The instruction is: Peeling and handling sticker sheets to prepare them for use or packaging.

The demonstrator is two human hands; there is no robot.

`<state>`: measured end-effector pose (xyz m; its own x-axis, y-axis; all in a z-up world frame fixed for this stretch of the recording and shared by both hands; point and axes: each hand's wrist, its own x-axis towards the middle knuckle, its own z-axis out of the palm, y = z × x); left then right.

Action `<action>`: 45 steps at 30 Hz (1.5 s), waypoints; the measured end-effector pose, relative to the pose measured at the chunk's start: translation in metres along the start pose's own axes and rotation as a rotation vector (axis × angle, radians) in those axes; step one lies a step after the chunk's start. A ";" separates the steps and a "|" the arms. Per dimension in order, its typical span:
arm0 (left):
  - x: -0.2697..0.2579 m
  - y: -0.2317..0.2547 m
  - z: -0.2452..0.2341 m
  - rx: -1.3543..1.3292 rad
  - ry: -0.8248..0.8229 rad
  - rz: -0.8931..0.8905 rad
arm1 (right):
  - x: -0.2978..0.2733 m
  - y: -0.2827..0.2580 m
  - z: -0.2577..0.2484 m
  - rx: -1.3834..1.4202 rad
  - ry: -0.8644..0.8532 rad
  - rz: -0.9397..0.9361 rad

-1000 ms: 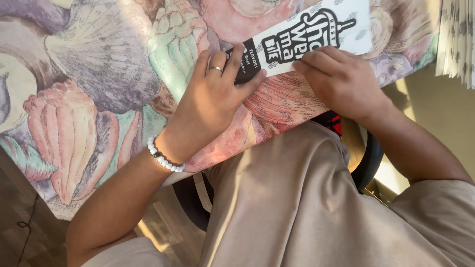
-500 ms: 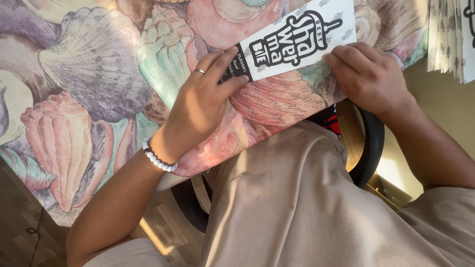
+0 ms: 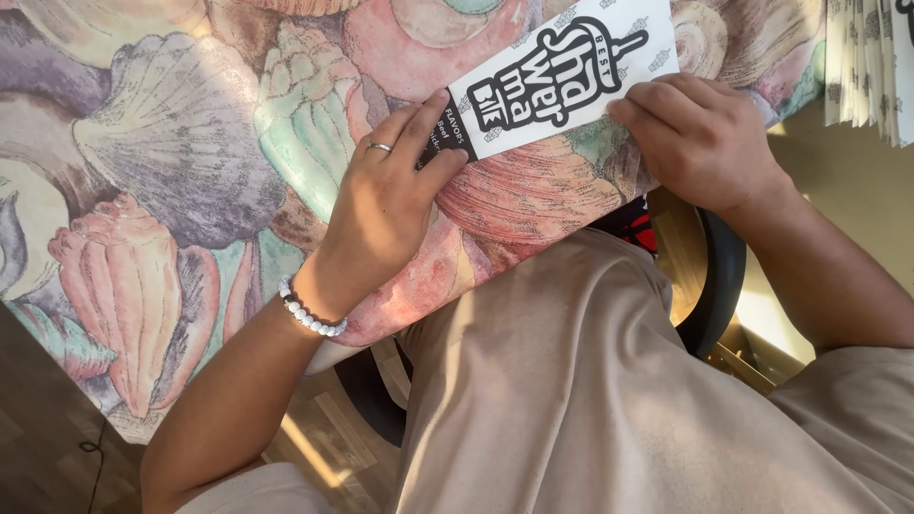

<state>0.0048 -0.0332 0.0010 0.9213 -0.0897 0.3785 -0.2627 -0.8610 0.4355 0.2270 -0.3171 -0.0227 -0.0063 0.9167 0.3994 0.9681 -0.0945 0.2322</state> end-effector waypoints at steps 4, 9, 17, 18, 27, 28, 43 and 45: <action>0.001 0.000 -0.002 0.000 -0.012 0.003 | 0.001 -0.001 0.000 0.020 -0.003 -0.008; 0.000 0.000 0.000 -0.012 -0.010 -0.010 | 0.005 -0.002 -0.004 -0.002 0.005 -0.042; -0.001 -0.004 0.003 0.057 -0.091 -0.002 | 0.011 0.008 -0.014 0.064 -0.056 -0.080; -0.002 -0.007 0.005 0.097 -0.145 0.005 | 0.016 0.009 -0.016 0.153 -0.059 -0.054; 0.003 -0.002 -0.004 0.288 -0.304 0.034 | 0.046 -0.011 -0.012 0.238 -0.039 -0.131; 0.003 -0.002 -0.004 0.287 -0.304 0.035 | 0.042 -0.009 -0.011 0.238 -0.041 -0.131; 0.007 -0.011 0.009 0.271 -0.225 0.024 | 0.018 0.008 -0.011 0.132 -0.047 -0.106; 0.011 -0.014 0.012 0.341 -0.239 0.029 | 0.030 0.013 -0.012 0.314 -0.134 -0.032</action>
<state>0.0221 -0.0283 -0.0111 0.9660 -0.1958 0.1687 -0.2169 -0.9692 0.1170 0.2360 -0.2956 0.0029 -0.0246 0.9621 0.2715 0.9980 0.0396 -0.0499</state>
